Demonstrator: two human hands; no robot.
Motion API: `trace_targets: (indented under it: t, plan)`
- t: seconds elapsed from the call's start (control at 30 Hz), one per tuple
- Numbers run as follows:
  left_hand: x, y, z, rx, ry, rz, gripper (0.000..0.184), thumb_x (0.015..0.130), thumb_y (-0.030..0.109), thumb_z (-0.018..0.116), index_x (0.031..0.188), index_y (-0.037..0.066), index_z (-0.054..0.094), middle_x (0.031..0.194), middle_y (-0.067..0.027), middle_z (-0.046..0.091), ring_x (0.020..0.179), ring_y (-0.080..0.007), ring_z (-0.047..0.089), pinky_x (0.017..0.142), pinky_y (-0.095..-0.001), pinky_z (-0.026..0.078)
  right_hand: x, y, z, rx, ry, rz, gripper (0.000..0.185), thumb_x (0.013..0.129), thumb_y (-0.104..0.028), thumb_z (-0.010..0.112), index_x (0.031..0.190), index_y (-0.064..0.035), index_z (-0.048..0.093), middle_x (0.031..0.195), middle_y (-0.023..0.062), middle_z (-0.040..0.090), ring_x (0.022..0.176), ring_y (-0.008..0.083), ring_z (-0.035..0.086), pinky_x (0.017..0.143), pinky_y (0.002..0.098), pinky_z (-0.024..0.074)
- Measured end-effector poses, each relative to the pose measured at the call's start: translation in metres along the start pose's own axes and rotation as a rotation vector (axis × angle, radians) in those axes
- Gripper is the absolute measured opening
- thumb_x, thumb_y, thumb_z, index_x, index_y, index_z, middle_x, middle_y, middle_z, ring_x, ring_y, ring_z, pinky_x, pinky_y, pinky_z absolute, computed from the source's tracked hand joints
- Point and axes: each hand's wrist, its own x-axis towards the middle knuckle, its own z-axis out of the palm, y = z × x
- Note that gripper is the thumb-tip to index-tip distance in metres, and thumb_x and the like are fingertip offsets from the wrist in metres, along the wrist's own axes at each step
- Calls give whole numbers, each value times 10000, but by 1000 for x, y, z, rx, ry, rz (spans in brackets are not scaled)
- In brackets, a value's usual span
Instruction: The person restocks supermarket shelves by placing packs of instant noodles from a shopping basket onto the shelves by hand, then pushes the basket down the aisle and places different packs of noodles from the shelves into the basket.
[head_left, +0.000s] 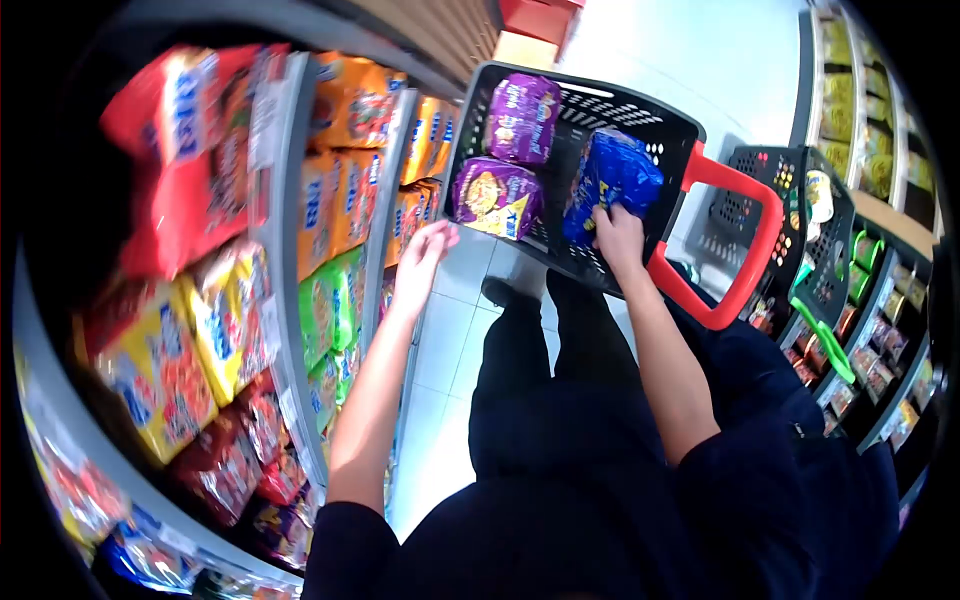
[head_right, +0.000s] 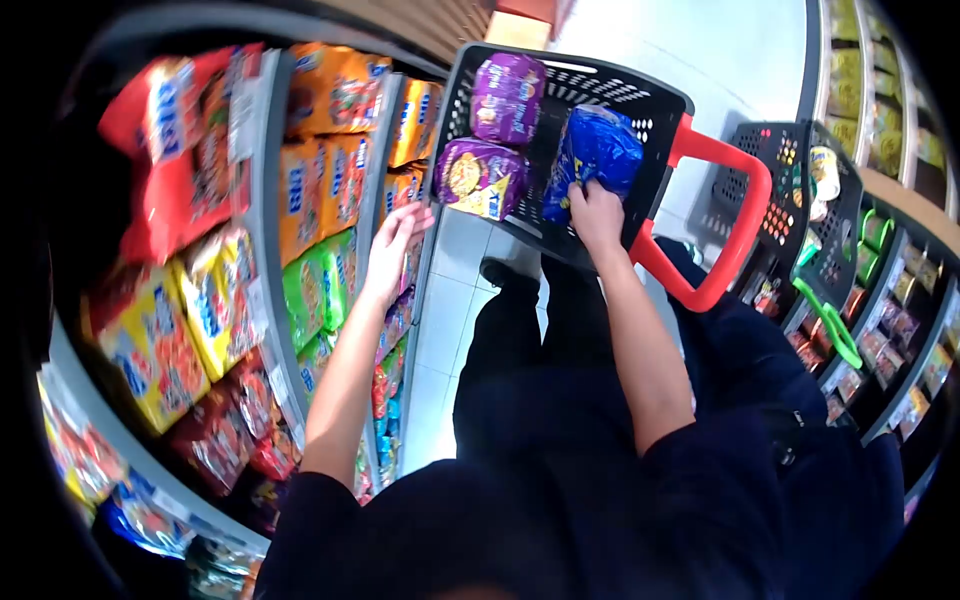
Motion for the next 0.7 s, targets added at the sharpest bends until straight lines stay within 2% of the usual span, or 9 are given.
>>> trace_targets:
  t: [0.03, 0.2, 0.27, 0.33, 0.37, 0.43, 0.47, 0.53, 0.7]
  plan:
    - [-9, 15, 1, -7, -23, 52, 437, 1014, 319, 471, 1328, 15, 472, 1274, -141, 575, 1183, -227, 563, 1027, -369, 411, -23, -31, -27, 33, -79, -42, 332, 876, -301, 567, 801, 15, 632, 585, 155, 631, 515, 250, 655, 552, 377, 516]
    - [-63, 54, -7, -258, -194, 186, 675, 902, 330, 653, 1445, 76, 343, 1398, -96, 476, 1238, -174, 475, 997, -318, 403, -110, -165, -144, 60, -632, -178, 211, 855, -163, 626, 763, 27, 618, 571, 58, 590, 413, 131, 558, 410, 271, 446]
    - [-101, 51, -12, -382, -352, 272, 829, 817, 403, 741, 1454, 83, 317, 1409, -115, 460, 1246, -221, 474, 1017, -372, 410, -137, -203, -156, 254, -877, -312, 129, 787, -100, 639, 784, 29, 640, 639, 18, 615, 439, 98, 539, 375, 215, 397]
    - [-149, 43, -21, -773, -493, 197, 896, 768, 486, 763, 1433, 64, 337, 1379, -131, 493, 1242, -256, 498, 1031, -419, 422, -153, -238, -148, 258, -1069, -335, 140, 788, -119, 650, 812, 20, 648, 643, 10, 621, 480, 80, 555, 409, 214, 426]
    - [-173, 43, -23, -832, -360, 178, 942, 722, 556, 766, 1410, 52, 366, 1356, -129, 519, 1242, -277, 511, 1038, -447, 428, -168, -263, -149, 231, -1133, -243, 170, 788, -147, 675, 854, 8, 653, 687, 12, 642, 584, 57, 587, 529, 223, 486]
    - [-222, 57, -18, -989, -44, 192, 859, 756, 510, 761, 1397, 70, 397, 1366, -121, 513, 1234, -278, 516, 1049, -456, 412, -179, -279, -111, 319, -1000, -459, 180, 851, -211, 670, 860, -37, 627, 760, -7, 637, 669, 25, 571, 616, 211, 477]
    - [-244, 62, -18, -1048, 85, 195, 825, 779, 492, 748, 1400, 75, 399, 1369, -119, 510, 1235, -277, 514, 1061, -458, 398, -191, -291, -97, 370, -914, -580, 193, 883, -246, 659, 835, -67, 607, 716, -32, 600, 616, 19, 535, 552, 188, 439]
    - [-272, 63, -24, -1075, 73, 380, 718, 909, 552, 522, 1433, 87, 365, 1429, -106, 449, 1298, -278, 448, 1094, -452, 335, -198, -309, -80, 238, -808, -692, 222, 940, -277, 606, 841, -82, 564, 737, -49, 553, 689, 40, 509, 666, 210, 435]
    - [-326, 41, -41, -1167, 95, 465, 698, 953, 594, 380, 1469, 131, 303, 1459, -85, 423, 1325, -270, 424, 1075, -480, 340, -200, -287, -16, 542, -581, -638, 254, 984, -288, 534, 924, -45, 580, 808, 29, 627, 786, 108, 581, 745, 260, 455]
